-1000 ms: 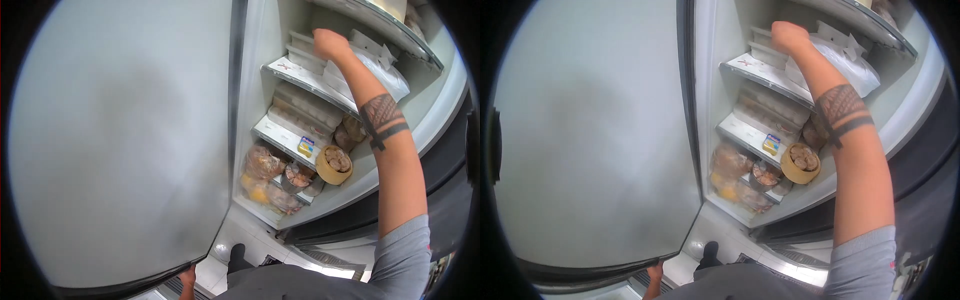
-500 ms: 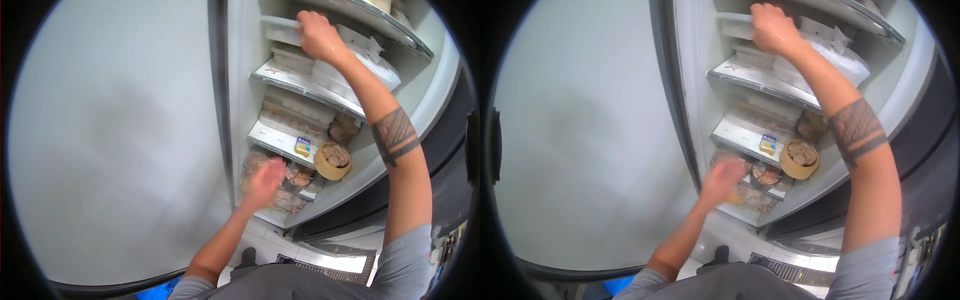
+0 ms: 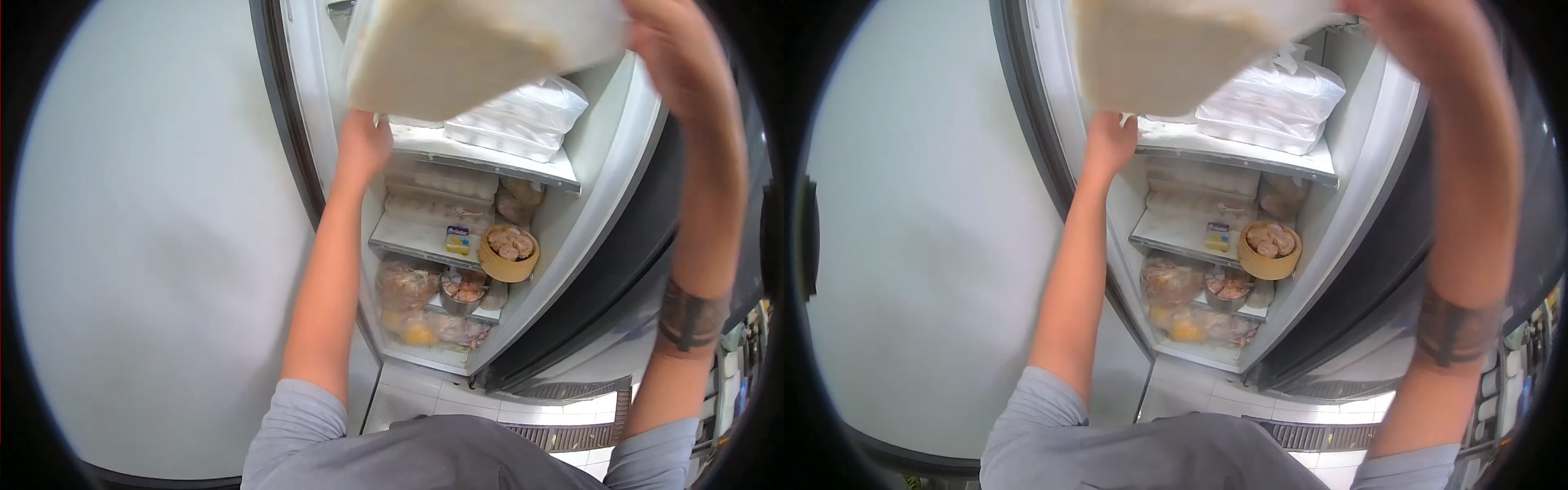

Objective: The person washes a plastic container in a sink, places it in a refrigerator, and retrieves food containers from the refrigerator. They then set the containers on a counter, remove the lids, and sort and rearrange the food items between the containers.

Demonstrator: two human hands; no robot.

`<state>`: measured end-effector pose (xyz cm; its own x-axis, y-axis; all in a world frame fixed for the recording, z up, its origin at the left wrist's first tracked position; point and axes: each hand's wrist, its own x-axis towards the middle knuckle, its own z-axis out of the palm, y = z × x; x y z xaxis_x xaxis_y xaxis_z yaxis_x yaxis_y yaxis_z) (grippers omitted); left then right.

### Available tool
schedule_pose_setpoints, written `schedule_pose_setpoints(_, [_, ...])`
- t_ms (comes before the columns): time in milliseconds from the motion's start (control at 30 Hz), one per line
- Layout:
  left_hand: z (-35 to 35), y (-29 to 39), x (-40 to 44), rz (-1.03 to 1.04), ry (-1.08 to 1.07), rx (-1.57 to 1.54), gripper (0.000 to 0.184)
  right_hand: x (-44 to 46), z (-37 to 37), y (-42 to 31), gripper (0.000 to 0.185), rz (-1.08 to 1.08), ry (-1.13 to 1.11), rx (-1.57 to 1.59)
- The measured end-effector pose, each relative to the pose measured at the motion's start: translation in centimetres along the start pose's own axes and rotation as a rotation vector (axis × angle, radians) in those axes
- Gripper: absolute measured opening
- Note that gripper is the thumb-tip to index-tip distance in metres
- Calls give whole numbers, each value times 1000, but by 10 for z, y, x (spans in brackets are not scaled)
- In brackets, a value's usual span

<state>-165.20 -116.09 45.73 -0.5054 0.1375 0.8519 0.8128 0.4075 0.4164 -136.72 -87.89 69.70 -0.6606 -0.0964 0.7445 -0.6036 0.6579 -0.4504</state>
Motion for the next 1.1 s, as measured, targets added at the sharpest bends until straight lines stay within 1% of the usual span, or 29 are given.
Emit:
schedule_pose_setpoints(33, [8, -7, 13, 1, 2, -2, 36, -5, -11, -19, 26, -2, 0, -3])
schedule_pose_setpoints(100, [38, -37, 41, 48, -168, -187, 53, -27, -37, -91, 32, -962, -275, -1277])
schedule_pose_setpoints(133, [64, -61, 52, 127, -202, 225, 71, -61, -64, -101, 32, -796, -300, -1331])
schedule_pose_setpoints(167, [62, -48, 61, 32, -365, 262, 73, -69, -125, -79, 33, -1023, -241, -1235])
schedule_pose_setpoints(200, [60, -36, 67, -65, -533, 296, 76, -109, -141, -107, 33, -806, -334, -1492])
schedule_pose_setpoints(233, [66, -41, 66, -36, -471, 298, 71, -141, -135, -105, 30, -894, -181, -1437])
schedule_pose_setpoints(267, [66, -41, 68, -38, -469, 291, 71, -185, -91, -116, 29, -457, 15, -1288])
schedule_pose_setpoints(300, [64, -41, 73, -23, -485, 272, 65, -210, -60, -150, 39, 395, 156, -1216])
schedule_pose_setpoints(333, [61, -42, 78, -5, -502, 252, 60, -276, -92, -116, 42, 441, 103, -633])
schedule_pose_setpoints(367, [58, -42, 84, 0, -508, 249, 60, -278, -63, -137, 38, 590, -35, -557])
schedule_pose_setpoints(400, [55, -45, 89, 14, -528, 247, 55, -298, -40, -144, 33, 767, -23, -422])
schedule_pose_setpoints(433, [51, -44, 93, 29, -550, 245, 50, -331, -25, -140, 28, 863, 30, -411])
schedule_pose_setpoints(467, [46, -40, 96, 65, -530, 257, 48, -360, -12, -134, 24, 962, 82, -398])
schedule_pose_setpoints(533, [31, -27, 97, 155, -483, 336, 42, -392, 1, -130, 21, 1180, 5, -463])
schedule_pose_setpoints(567, [21, -21, 96, 210, -454, 405, 40, -426, 0, -119, 19, 1200, 4, -505])
schedule_pose_setpoints(633, [-11, -3, 84, 245, -478, 347, 37, -498, -6, -98, 17, 1231, -14, -534])
schedule_pose_setpoints(700, [-38, 20, 61, 217, -434, 315, 37, -561, -6, -84, 16, 1294, 113, -641])
schedule_pose_setpoints(800, [-82, 46, 20, 119, -344, 171, 41, -653, -11, -67, 17, 1380, 166, -640])
schedule_pose_setpoints(833, [-99, 53, 7, 185, -323, 192, 41, -685, -17, -61, 20, 1384, 84, -669])
schedule_pose_setpoints(867, [-111, 77, -12, 80, -230, 188, 41, -721, -22, -53, 21, 1354, 56, -678])
schedule_pose_setpoints(900, [-129, 81, -18, 1, -258, 234, 42, -764, -24, -50, 22, 1344, 40, -694])
schedule_pose_setpoints(933, [-142, 67, -28, 5, -180, 44, 44, -801, -28, -44, 26, 1317, -3, -722])
schedule_pose_setpoints(967, [-159, 66, -23, 44, -268, 15, 48, -822, -31, -42, 29, 1435, 10, -717])
schedule_pose_setpoints(1000, [-185, 71, -26, 43, -324, 11, 50, -844, -36, -43, 32, 1524, 86, -657])
schedule_pose_setpoints(1033, [-205, 100, -33, -95, -313, 65, 53, -860, -42, -47, 33, 1576, 51, -647])
schedule_pose_setpoints(1067, [-225, 112, -37, -84, -242, 120, 57, -870, -49, -53, 34, 1596, 30, -631])
schedule_pose_setpoints(1100, [-238, 145, -47, -102, -242, 143, 62, -888, -56, -55, 35, 1641, 9, -600])
